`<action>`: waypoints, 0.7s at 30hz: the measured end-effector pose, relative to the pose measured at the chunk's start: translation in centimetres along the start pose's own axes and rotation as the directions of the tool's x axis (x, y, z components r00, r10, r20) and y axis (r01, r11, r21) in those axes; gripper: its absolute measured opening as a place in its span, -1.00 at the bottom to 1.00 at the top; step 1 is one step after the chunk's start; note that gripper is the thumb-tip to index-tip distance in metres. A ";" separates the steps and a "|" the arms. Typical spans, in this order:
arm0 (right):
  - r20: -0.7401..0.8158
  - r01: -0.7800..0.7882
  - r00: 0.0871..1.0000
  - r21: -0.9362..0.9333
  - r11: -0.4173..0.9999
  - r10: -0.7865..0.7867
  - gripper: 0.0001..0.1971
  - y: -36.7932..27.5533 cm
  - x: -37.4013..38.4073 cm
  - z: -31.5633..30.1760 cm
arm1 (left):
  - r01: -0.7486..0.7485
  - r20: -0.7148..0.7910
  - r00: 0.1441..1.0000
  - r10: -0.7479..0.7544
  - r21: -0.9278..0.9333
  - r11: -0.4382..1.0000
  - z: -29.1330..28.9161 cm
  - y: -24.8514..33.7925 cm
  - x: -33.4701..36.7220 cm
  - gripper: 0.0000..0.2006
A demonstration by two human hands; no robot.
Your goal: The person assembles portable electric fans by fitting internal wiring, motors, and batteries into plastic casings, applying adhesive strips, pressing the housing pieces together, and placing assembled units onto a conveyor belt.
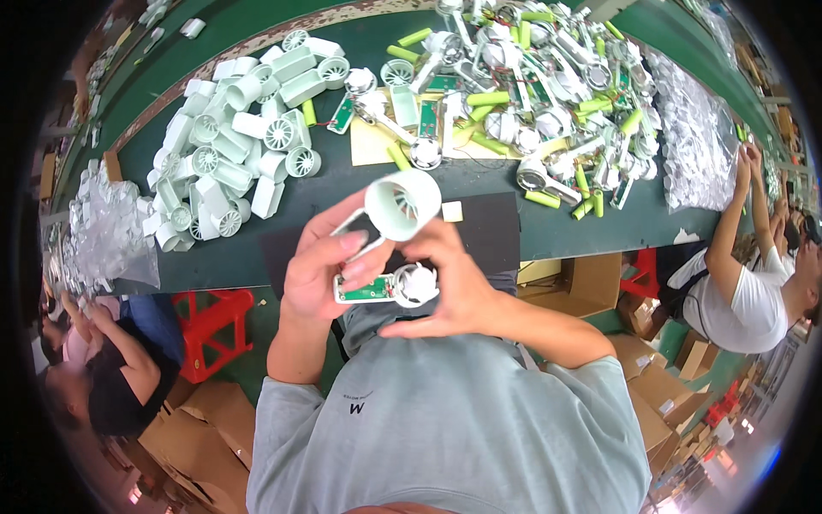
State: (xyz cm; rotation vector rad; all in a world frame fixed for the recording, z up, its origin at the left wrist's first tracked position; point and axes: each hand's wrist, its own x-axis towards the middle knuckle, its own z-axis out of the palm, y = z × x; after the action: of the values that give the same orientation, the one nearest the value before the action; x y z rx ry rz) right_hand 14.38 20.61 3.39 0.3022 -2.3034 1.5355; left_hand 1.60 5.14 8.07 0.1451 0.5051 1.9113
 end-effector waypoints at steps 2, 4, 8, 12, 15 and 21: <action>-0.106 0.092 0.990 -0.040 0.995 -0.096 -0.21 0.7 -0.2 2.3 | -0.024 -0.059 0.998 0.022 -0.025 0.999 0.0 0.0 0.1 -0.48; -0.232 0.180 0.953 -0.094 0.979 -0.197 -0.36 1.1 -0.3 2.6 | -0.083 -0.134 0.988 0.080 -0.015 0.996 0.3 -0.1 0.4 -0.49; -0.134 0.334 0.925 -0.160 0.929 -0.355 -0.62 1.7 0.0 -0.5 | -0.042 -0.280 0.957 0.077 0.129 0.991 -0.6 0.1 1.0 -0.48; -0.032 0.306 0.930 -0.482 0.821 -0.366 -0.60 -0.9 3.9 -3.9 | 0.022 -0.262 0.964 0.040 0.230 0.973 -2.1 -0.5 1.2 -0.48; -0.088 0.125 0.982 -0.349 0.929 -0.165 -0.56 -1.0 5.0 -4.7 | 0.092 -0.239 0.971 -0.011 0.331 0.939 -2.8 -1.0 0.2 -0.54; -0.071 -0.065 0.996 -0.182 0.981 0.053 -0.74 -1.6 7.1 -5.1 | 0.009 -0.230 0.963 0.141 0.549 0.836 -2.6 -2.4 -0.4 -0.57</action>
State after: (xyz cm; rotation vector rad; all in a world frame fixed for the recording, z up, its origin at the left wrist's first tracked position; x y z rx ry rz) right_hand 9.34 24.87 9.41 0.1344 -2.4001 1.3252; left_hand 2.94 4.76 4.78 0.2855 1.2423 1.8128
